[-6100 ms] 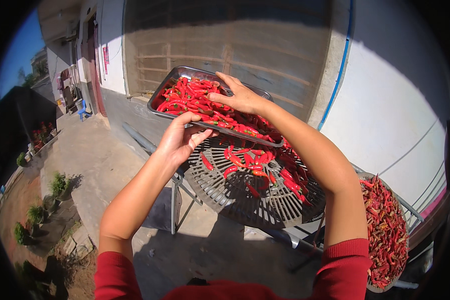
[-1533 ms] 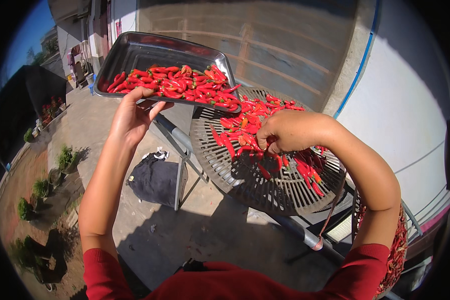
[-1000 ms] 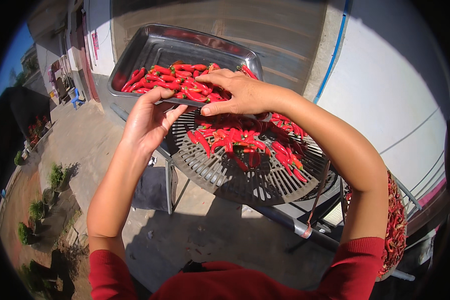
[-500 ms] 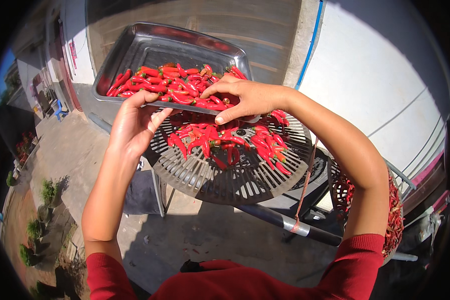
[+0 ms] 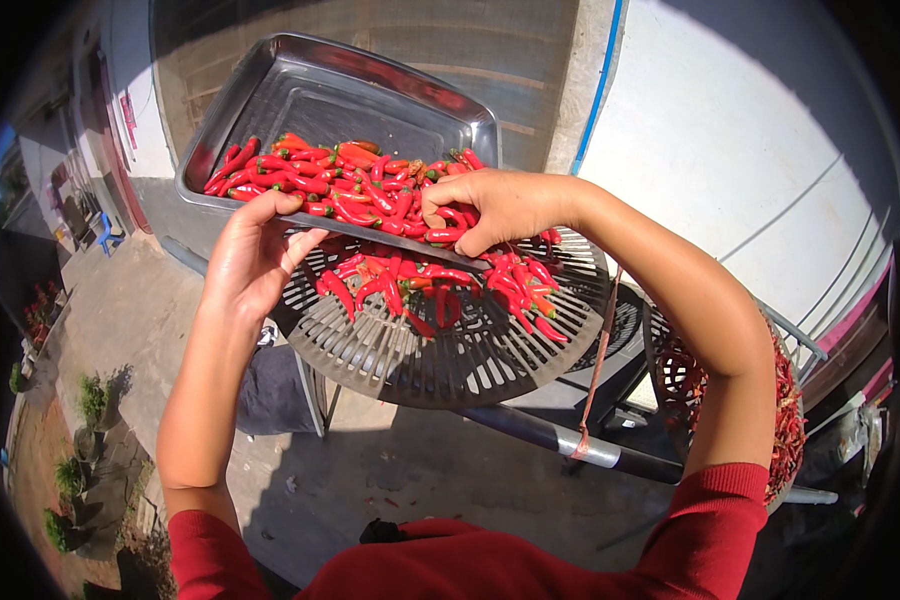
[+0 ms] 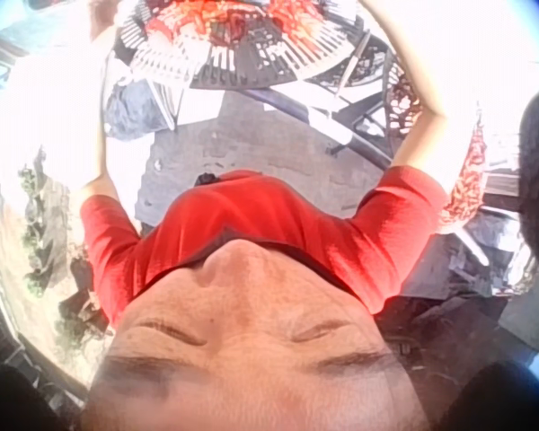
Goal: The person transfers red chili peppers from a metal tray onto circular drying racks. They pick peppers by hand and place them one by one onto the rack slots, then pour remaining peppers from the tray onto the rack to fill gaps.
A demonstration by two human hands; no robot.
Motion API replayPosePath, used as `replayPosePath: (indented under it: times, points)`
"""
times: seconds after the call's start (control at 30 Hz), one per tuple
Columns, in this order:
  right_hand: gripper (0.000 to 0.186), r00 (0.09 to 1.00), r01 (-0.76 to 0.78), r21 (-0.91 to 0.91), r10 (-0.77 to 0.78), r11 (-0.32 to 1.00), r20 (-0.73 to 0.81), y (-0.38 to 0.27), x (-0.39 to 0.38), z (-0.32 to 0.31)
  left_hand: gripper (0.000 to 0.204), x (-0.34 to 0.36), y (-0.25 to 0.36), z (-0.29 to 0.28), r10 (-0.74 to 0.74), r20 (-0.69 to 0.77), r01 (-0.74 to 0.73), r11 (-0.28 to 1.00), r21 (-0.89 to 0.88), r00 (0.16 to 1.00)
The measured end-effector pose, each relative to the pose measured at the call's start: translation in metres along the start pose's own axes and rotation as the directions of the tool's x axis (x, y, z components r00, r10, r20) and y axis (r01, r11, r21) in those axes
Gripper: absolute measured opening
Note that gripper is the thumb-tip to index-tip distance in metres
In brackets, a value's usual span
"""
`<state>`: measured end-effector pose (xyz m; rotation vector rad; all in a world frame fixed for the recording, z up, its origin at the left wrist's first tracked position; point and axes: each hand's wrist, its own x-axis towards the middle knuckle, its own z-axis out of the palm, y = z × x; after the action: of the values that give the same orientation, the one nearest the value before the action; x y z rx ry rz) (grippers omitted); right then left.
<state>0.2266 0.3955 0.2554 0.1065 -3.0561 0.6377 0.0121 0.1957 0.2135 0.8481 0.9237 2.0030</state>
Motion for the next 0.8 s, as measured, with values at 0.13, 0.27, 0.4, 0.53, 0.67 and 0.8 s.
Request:
replayPosePath:
  times: [0.13,0.27,0.4,0.53,0.67,0.8]
  points:
    - [0.026,0.997,0.064,-0.124,-0.070,0.990,-0.045,-0.007,-0.014,0.007,0.005,0.001,0.005,-0.012,0.028,-0.056,-0.028,1.000,0.001,0.998]
    - [0.028,0.998,0.051,-0.178,-0.055,0.983,-0.017,-0.004,-0.026,0.025,0.004,0.005,0.011,-0.021,0.095,-0.104,-0.092,0.995,0.036,0.990]
    - [0.021,0.998,0.007,-0.182,0.006,0.983,0.069,0.002,-0.040,0.040,0.004,0.008,0.012,-0.031,0.132,-0.117,-0.127,0.991,0.049,0.984]
    - [0.019,0.998,0.019,-0.179,-0.009,0.984,0.059,0.008,-0.060,0.038,0.005,0.004,0.014,-0.028,0.145,-0.107,-0.142,0.989,0.042,0.984]
    - [0.017,0.990,-0.115,-0.149,0.125,0.982,0.061,0.001,-0.078,0.021,0.007,0.001,0.017,-0.028,0.135,-0.117,-0.134,0.991,0.018,0.984]
    - [0.012,0.986,-0.139,-0.228,0.114,0.964,-0.119,0.025,-0.092,0.004,0.007,-0.002,0.018,-0.027,0.048,-0.070,-0.051,0.998,-0.041,0.996]
